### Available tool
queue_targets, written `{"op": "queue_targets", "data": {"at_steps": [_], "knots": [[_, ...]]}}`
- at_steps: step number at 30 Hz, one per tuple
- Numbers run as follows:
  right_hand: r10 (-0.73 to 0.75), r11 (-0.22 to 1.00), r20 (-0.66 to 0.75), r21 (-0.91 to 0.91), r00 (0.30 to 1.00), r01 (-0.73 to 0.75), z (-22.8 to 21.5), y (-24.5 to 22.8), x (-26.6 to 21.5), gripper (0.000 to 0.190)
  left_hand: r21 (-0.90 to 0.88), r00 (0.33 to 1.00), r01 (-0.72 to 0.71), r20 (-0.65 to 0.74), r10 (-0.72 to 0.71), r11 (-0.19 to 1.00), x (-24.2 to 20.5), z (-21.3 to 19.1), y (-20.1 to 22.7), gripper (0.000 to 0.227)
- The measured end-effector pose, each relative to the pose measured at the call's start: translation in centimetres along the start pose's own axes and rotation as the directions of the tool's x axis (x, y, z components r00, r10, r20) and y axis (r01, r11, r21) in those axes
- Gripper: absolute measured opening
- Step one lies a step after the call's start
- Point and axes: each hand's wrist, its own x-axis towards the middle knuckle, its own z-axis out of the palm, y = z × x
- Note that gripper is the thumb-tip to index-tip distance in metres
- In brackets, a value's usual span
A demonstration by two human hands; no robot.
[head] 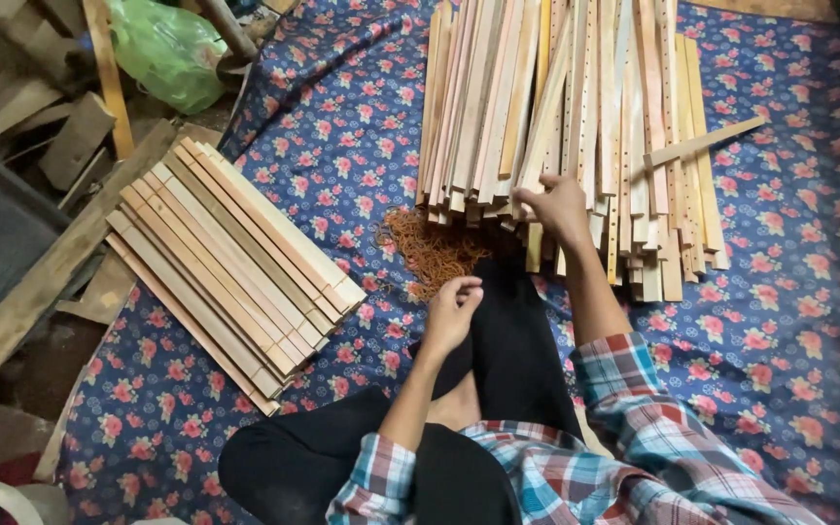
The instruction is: Organizing and stacking wooden slats into neat piles on a workshop floor.
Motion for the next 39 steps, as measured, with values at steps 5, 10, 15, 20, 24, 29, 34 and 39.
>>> {"op": "queue_targets", "data": {"at_steps": [5,10,15,20,24,29,34,39], "knots": [[0.054,0.991,0.266,-0.134,0.962,-0.019,-0.4,-1.5,-10.0,0.083,-0.274,0.995,0.049,0.097,-0.023,0.96,6.3,0.1,1.5,0.041],[0.178,0.952,0.391,-0.3,0.903,-0.058,-0.4,0.0,-18.3,0.078,-0.491,0.912,0.321,0.391,-0.124,0.81,8.5,2.1,3.4,0.068],[0.174,0.873,0.635,-0.453,0.752,0.18,-3.3,-1.1,-18.7,0.043,-0.631,0.918,0.339,0.385,-0.097,0.698,7.9,4.3,2.4,0.051],[-0.203,0.777,0.056,-0.598,0.978,0.196,-4.8,0.3,-7.8,0.035,-0.698,0.935,0.31,0.349,-0.071,0.646,5.0,1.8,3.3,0.05],[-0.194,0.774,-0.126,-0.629,0.973,0.073,-3.1,3.5,-2.8,0.045,-0.718,0.924,0.33,0.377,-0.055,0.613,5.2,1.2,2.3,0.048],[-0.048,0.997,0.013,0.065,0.999,0.047,-4.4,4.2,-5.8,0.06,-0.71,0.899,0.393,0.432,-0.079,0.585,6.3,1.1,1.2,0.048],[0.065,0.901,0.413,0.368,0.908,-0.232,-3.9,4.8,-13.4,0.058,-0.682,0.863,0.466,0.492,-0.117,0.564,7.0,1.2,0.7,0.044],[0.159,0.86,0.693,0.253,0.703,-0.443,0.3,7.9,-20.9,0.046,-0.632,0.846,0.503,0.499,-0.188,0.59,7.9,2.5,-1.1,0.071]]}}
